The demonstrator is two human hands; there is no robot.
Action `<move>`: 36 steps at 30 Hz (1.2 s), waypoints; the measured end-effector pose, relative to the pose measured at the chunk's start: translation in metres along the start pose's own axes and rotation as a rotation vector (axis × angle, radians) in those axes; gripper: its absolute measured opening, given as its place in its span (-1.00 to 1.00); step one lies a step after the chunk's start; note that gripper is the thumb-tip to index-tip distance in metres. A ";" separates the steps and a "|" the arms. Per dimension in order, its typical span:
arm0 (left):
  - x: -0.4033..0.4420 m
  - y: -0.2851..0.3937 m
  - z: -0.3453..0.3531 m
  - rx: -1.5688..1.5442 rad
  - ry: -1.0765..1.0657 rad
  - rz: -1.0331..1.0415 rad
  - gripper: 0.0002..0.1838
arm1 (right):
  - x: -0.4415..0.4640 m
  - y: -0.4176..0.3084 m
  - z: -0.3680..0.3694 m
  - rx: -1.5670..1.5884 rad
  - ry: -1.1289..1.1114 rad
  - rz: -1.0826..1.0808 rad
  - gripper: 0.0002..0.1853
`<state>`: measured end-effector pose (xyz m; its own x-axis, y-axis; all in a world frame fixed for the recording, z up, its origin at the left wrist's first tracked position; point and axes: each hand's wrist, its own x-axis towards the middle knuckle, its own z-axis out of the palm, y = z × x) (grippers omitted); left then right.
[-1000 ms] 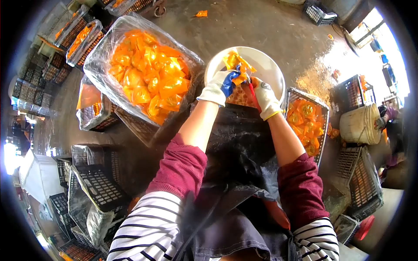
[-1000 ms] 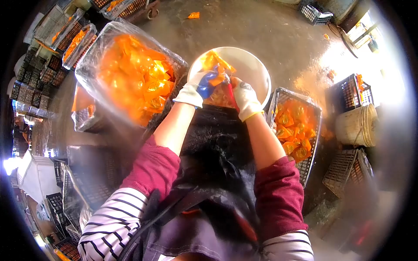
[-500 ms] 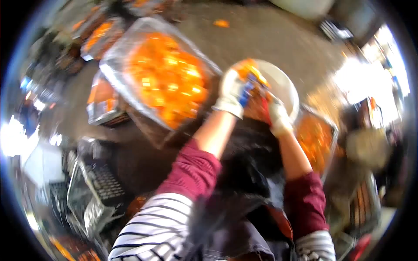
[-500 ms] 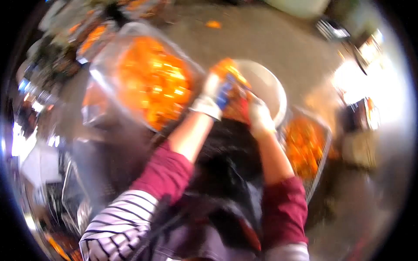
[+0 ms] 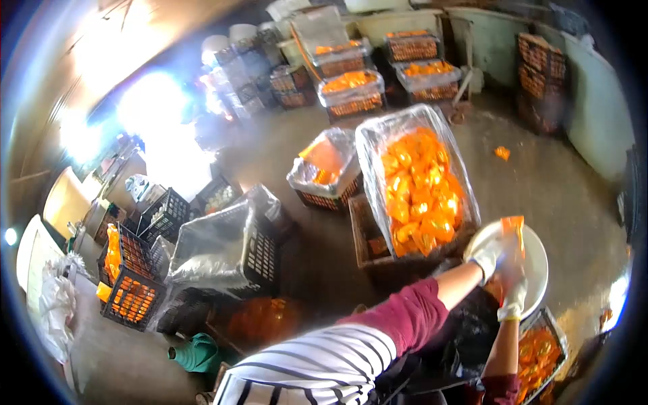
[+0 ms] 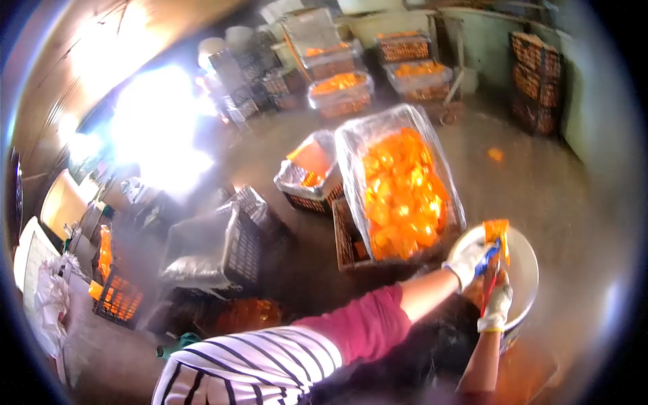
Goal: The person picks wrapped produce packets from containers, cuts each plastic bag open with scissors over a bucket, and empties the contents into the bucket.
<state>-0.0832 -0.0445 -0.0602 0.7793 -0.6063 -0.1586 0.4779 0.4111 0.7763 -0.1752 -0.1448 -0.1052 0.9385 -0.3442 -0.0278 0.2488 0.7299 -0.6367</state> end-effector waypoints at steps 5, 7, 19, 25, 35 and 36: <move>-0.021 0.022 0.039 0.085 -0.117 0.006 -0.72 | -0.017 -0.019 0.049 -0.015 0.348 -0.006 -0.71; -0.029 0.031 0.052 0.110 -0.161 -0.071 -0.70 | -0.019 -0.017 0.028 -0.068 0.338 0.042 -0.79; 0.025 -0.001 -0.016 -0.150 -0.211 -0.448 -0.64 | -0.015 -0.011 0.026 -1.005 0.321 0.018 -0.80; 0.011 0.007 -0.004 -0.226 -0.275 -0.455 -0.70 | -0.007 -0.009 0.020 -1.060 0.388 -0.020 -0.80; 0.020 0.013 -0.026 -0.474 -0.163 -0.374 -0.43 | -0.049 -0.061 0.028 -0.318 0.400 -0.453 -0.56; 0.023 0.010 -0.031 -0.486 -0.192 -0.342 -0.40 | -0.052 -0.060 0.031 -0.001 0.480 -0.455 -0.49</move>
<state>-0.0477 -0.0327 -0.0749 0.4842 -0.8514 -0.2017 0.8525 0.4073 0.3275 -0.2316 -0.1527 -0.0413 0.5288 -0.8433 -0.0958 0.5949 0.4488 -0.6669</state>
